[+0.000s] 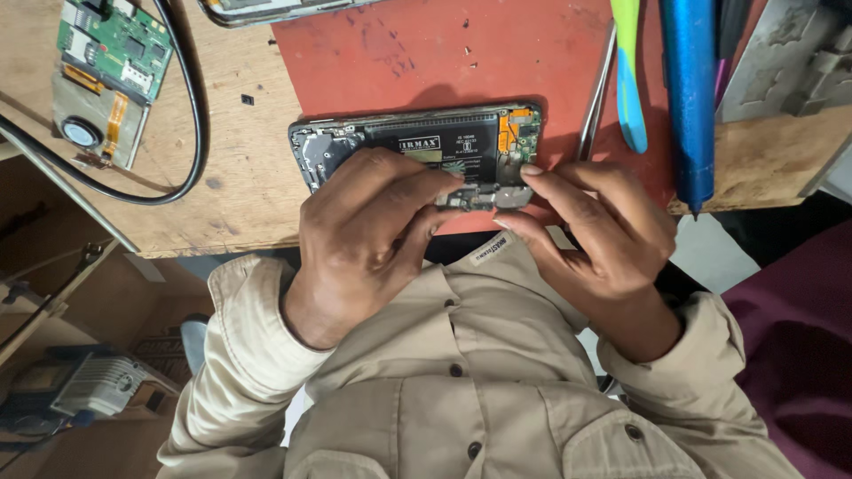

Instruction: The person uses a screwdriver to remove screws from the internal frame of a disassembled smartphone. They then reassemble the device by aligning the screen and casing, followed by powering on the phone and navigating the interface to verify functionality.

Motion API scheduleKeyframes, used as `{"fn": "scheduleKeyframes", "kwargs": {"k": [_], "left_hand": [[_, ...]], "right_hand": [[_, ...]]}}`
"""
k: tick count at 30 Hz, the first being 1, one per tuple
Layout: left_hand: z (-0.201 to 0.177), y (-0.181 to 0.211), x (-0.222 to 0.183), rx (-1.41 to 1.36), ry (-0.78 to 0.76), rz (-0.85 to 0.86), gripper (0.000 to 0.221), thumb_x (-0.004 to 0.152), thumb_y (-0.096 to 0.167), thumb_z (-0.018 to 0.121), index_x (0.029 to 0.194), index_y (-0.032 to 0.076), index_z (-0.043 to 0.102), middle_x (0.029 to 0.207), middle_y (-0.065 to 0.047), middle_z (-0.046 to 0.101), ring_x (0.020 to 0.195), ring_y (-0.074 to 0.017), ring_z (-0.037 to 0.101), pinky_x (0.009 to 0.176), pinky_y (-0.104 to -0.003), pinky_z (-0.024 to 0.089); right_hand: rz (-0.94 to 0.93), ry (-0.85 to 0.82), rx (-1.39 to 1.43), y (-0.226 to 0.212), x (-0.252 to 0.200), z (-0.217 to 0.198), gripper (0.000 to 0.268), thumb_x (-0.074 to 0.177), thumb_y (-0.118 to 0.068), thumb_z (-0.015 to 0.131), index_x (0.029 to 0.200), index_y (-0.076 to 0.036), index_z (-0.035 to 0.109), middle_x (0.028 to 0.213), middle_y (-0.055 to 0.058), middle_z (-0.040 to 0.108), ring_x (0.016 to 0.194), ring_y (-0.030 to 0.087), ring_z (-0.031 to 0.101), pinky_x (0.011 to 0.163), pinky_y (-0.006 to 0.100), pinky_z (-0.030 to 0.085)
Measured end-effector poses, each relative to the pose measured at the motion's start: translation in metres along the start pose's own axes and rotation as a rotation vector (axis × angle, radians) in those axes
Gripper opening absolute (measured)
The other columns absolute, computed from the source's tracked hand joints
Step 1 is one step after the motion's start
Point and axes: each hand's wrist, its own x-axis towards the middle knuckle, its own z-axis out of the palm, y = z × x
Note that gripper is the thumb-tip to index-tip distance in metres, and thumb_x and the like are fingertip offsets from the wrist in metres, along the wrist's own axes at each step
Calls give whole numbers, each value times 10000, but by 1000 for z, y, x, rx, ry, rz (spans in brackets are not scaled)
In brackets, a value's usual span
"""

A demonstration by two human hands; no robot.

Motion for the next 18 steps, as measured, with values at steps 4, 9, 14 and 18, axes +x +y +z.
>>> {"fn": "scheduleKeyframes", "kwargs": {"k": [4,9,14,18], "left_hand": [[3,4,-1,-150,34,-28,326,884,-82,818,1179,20,724,1082,-87,685,896,-171,722,715,-263,614],[2,15,5,-243,32,-87,331,889,-48,847,1188,22,724,1084,-82,693,928,-135,723,723,-226,616],[-1,25,7,-394,-9,-219,341,806,-94,802,1113,7,695,1090,-105,655,921,-153,690,752,-227,613],[14,22,-3,-590,-21,-353,295,930,-124,768,1176,21,692,1152,-60,722,936,-90,714,782,-180,603]], "right_hand": [[-85,37,-148,-1,-2,-7,444,799,-91,969,1156,6,723,993,141,646,763,214,620,608,324,490],[-97,28,-153,-4,-7,-13,475,761,-130,968,1149,-6,724,971,112,653,770,201,630,606,325,486],[-48,22,-199,-9,-16,-20,461,802,-132,963,1187,-35,728,995,107,645,832,214,639,615,299,507],[-56,-13,-199,-13,-17,-25,463,792,-93,972,1167,-14,713,979,122,649,828,239,650,670,345,520]]}}
